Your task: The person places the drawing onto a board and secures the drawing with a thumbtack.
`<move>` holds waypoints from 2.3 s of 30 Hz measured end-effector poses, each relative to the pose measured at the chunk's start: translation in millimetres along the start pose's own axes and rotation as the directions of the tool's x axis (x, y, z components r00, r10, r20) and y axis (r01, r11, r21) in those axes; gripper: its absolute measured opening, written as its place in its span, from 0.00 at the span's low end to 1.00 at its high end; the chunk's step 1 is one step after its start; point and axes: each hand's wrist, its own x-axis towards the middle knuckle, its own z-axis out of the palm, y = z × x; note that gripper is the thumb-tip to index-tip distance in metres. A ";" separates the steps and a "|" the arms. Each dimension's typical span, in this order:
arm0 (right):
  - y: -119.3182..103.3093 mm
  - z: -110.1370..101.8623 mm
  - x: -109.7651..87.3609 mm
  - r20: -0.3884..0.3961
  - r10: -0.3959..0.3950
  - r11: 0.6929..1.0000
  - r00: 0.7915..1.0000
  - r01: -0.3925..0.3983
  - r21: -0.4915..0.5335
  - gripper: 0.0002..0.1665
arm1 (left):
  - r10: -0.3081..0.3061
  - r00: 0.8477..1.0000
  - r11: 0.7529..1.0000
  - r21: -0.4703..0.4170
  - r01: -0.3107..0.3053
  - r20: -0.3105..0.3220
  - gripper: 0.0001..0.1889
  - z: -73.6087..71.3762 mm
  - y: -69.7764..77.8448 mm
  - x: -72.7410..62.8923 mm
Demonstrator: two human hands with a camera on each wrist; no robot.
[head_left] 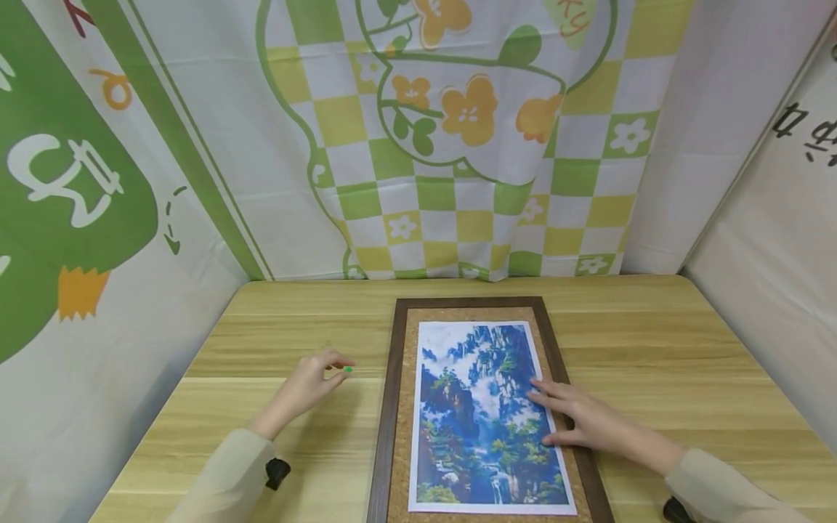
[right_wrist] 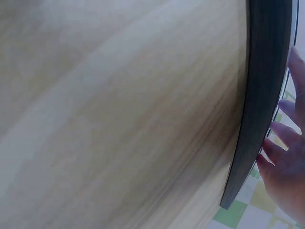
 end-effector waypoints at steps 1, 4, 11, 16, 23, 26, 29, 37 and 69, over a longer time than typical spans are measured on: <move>-0.1 0.5 -0.4 -0.001 -0.002 1.000 1.000 0.002 -0.002 0.40 | -0.005 1.000 1.000 0.000 0.005 0.000 0.09 -0.5 -1.7 0.6; -0.7 1.5 -1.2 -0.004 -0.003 1.000 1.000 0.003 0.002 0.40 | -0.015 1.000 1.000 -0.003 0.015 0.003 0.09 -1.7 -8.2 2.1; -1.1 1.7 -2.0 0.004 0.021 0.999 1.000 -0.021 0.043 0.39 | -0.084 0.995 0.996 -0.023 0.085 0.050 0.09 -1.0 -20.2 7.6; -1.9 1.8 -1.9 0.010 0.033 0.997 0.999 -0.034 0.070 0.39 | -0.121 0.989 0.992 -0.019 0.124 0.090 0.09 2.4 -25.8 13.4; -2.6 1.0 0.1 0.028 0.043 0.993 0.999 -0.046 0.111 0.39 | -0.168 0.976 0.984 -0.033 0.174 0.139 0.09 7.8 -30.7 17.8; -3.0 0.6 0.7 0.039 0.051 0.991 0.998 -0.055 0.125 0.39 | -0.169 0.973 0.983 -0.039 0.177 0.154 0.10 9.5 -32.6 18.6; -2.9 0.3 1.0 0.041 0.053 0.990 0.998 -0.058 0.131 0.39 | -0.175 0.970 0.982 -0.043 0.185 0.169 0.10 11.3 -33.5 19.4; -1.8 1.7 1.1 0.041 0.066 0.986 0.997 -0.071 0.154 0.39 | -0.169 0.971 0.984 -0.028 0.176 0.168 0.08 18.5 -38.9 23.4; -0.2 3.2 0.8 0.053 0.076 0.980 0.996 -0.084 0.182 0.39 | -0.198 0.958 0.978 -0.024 0.207 0.207 0.06 20.6 -38.6 35.8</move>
